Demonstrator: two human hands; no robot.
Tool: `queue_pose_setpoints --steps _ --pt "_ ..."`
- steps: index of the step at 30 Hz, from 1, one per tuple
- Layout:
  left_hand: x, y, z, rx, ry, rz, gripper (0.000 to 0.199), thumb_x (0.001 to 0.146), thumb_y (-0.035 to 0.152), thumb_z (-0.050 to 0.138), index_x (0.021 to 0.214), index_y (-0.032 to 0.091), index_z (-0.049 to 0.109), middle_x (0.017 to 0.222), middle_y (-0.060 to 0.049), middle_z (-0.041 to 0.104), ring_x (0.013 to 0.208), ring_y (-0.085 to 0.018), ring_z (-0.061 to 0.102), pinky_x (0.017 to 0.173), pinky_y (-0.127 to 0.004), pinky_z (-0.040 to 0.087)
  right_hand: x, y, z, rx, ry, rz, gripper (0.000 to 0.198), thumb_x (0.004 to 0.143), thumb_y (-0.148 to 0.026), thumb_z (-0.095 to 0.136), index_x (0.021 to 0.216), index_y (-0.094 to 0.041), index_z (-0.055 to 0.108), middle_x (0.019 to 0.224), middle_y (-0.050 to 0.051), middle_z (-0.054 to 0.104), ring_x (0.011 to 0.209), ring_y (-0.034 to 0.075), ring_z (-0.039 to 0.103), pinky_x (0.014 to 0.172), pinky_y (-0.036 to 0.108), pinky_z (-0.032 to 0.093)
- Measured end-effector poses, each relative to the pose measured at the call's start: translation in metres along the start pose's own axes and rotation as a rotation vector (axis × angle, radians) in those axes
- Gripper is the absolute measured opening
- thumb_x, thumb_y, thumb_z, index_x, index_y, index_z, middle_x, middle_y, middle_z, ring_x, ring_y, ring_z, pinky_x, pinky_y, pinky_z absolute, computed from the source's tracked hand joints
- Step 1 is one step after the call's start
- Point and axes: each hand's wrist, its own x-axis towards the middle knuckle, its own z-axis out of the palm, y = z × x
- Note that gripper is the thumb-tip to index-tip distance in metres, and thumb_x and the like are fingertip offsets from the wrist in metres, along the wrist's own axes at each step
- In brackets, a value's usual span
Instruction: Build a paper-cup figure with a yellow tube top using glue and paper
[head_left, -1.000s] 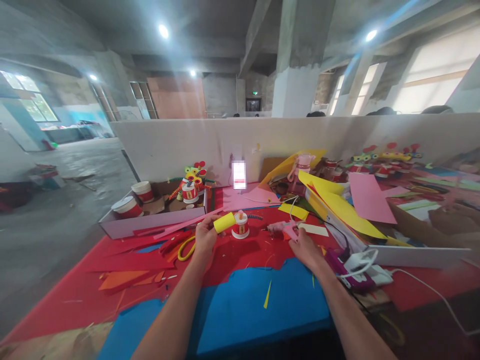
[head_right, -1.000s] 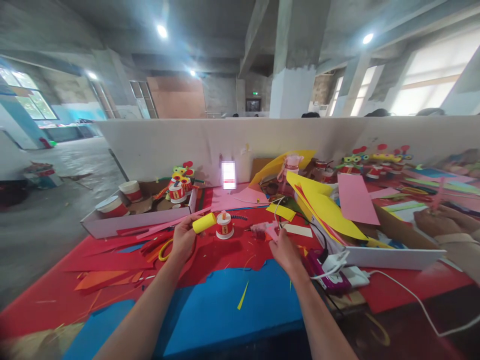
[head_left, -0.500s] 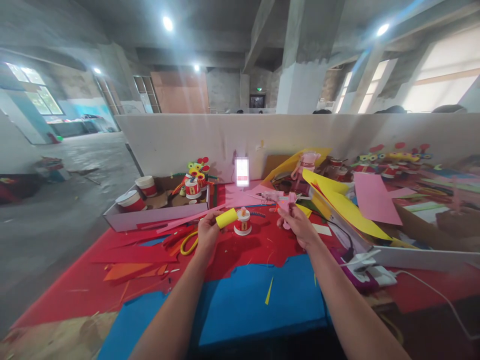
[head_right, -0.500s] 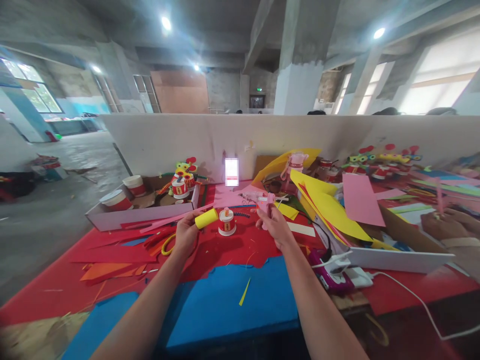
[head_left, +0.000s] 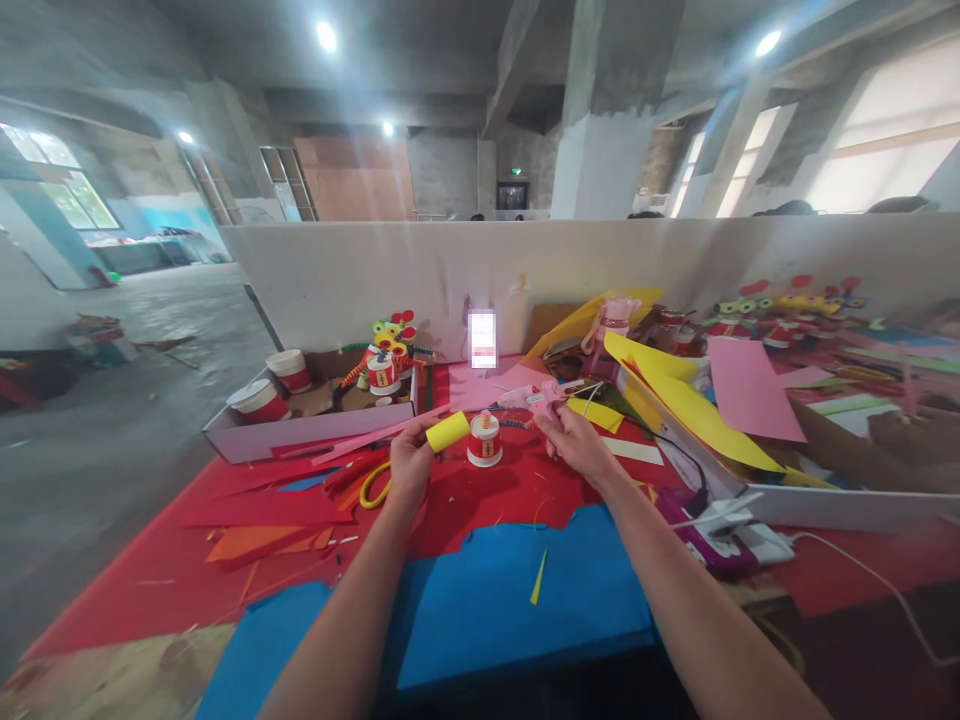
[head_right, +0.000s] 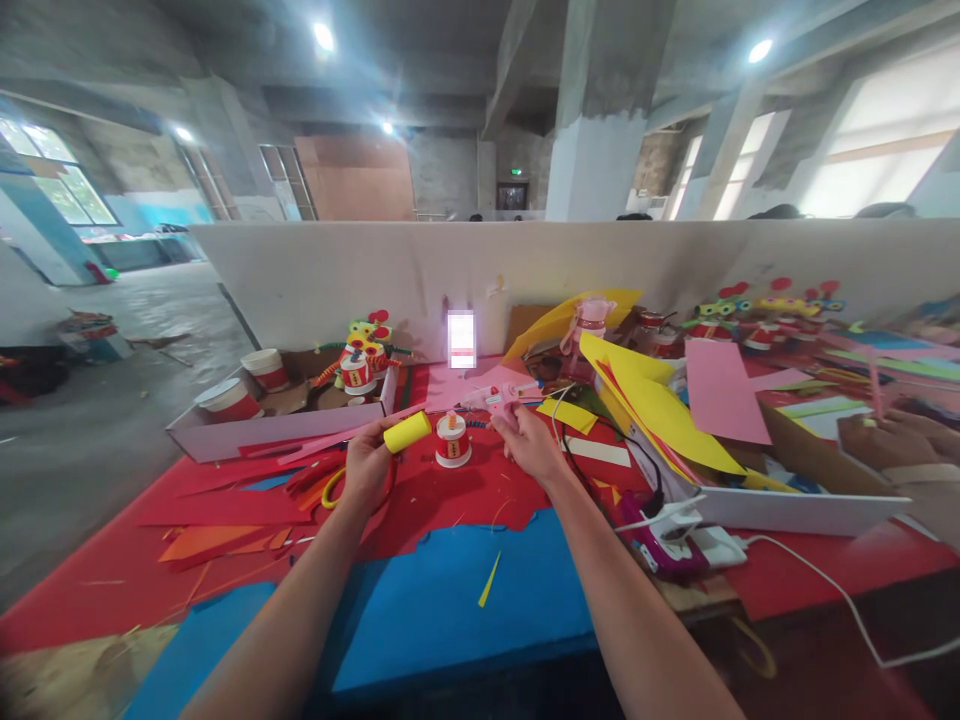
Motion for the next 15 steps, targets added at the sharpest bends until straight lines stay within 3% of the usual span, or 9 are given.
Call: queue_pose_setpoints --steps 10,15 --pt "0.0013 -0.0027 -0.0009 0.027 -0.011 0.01 0.027 0.054 0.014 0.061 0.081 0.015 0.066 0.051 0.006 0.061 0.038 -0.008 0.051 0.041 -0.018 0.037 -0.0002 -0.0053 0.0019 -0.11 0.011 -0.058 0.032 0.088 -0.052 0.044 0.085 -0.021 0.049 0.052 -0.004 0.053 0.044 0.014 0.052 0.047 0.024 0.037" --pt "0.0006 -0.0021 -0.0007 0.032 -0.018 0.012 0.025 0.056 0.015 0.063 0.081 0.015 0.065 0.05 0.006 0.06 0.038 -0.007 0.049 0.041 -0.017 0.037 0.0007 -0.0078 0.0017 -0.18 0.019 -0.079 0.03 0.09 -0.048 0.043 0.087 -0.02 0.052 0.057 -0.001 0.057 0.051 0.016 0.056 0.056 0.026 0.041"
